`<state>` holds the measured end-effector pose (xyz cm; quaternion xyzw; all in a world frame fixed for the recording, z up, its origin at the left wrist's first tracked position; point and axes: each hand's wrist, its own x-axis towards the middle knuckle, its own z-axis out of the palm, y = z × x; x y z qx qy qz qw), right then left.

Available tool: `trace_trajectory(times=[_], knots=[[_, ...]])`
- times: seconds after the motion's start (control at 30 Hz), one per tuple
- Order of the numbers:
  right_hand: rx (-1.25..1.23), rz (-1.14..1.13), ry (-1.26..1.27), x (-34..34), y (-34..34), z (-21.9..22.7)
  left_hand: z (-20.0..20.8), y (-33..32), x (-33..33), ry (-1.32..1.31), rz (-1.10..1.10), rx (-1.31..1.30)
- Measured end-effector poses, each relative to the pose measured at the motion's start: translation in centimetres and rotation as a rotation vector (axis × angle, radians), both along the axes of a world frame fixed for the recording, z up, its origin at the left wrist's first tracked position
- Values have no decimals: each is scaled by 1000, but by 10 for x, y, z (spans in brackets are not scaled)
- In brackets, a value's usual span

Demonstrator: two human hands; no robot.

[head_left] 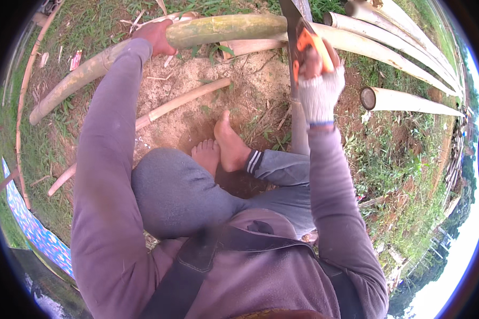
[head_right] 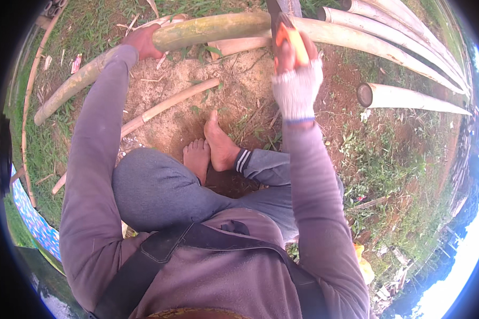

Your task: The person sits on the ground and uses a hand saw to cut bamboo poles into shorter sections. They hold the bamboo with one hand and saw with the other, repeatedly cutting multiple poles and stacking the cut pieces nearby.

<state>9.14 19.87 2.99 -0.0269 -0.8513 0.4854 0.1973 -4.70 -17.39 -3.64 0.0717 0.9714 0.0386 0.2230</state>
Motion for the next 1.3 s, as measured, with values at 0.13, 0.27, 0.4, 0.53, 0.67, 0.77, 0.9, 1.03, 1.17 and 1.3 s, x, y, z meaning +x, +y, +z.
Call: trace_trajectory(times=[0.13,0.27,0.4,0.53,0.67,0.77,0.9,1.03,1.17,1.3], knots=[[-29,5,-72,-19,-4,8,-2,-15,5,39,-1,7],[89,12,10,137,14,3,-3,-25,5,-7,1,18],[-111,27,-236,196,32,3,-16,-20,10,48,-3,3],[209,-35,55,11,-1,2,-24,-5,3,67,-13,18],[-15,14,-55,1,-5,11,-3,-18,0,-24,17,67],[112,28,70,107,16,-20,-15,-35,-2,16,-29,44],[-26,-56,-255,224,36,-10,-12,-17,3,-13,50,-9],[85,-24,47,75,11,-23,-6,-5,3,25,-20,21],[-109,14,-28,-19,-10,-1,-7,-14,0,31,1,18],[-307,2,21,108,0,-19,-11,-32,-6,-30,11,53]])
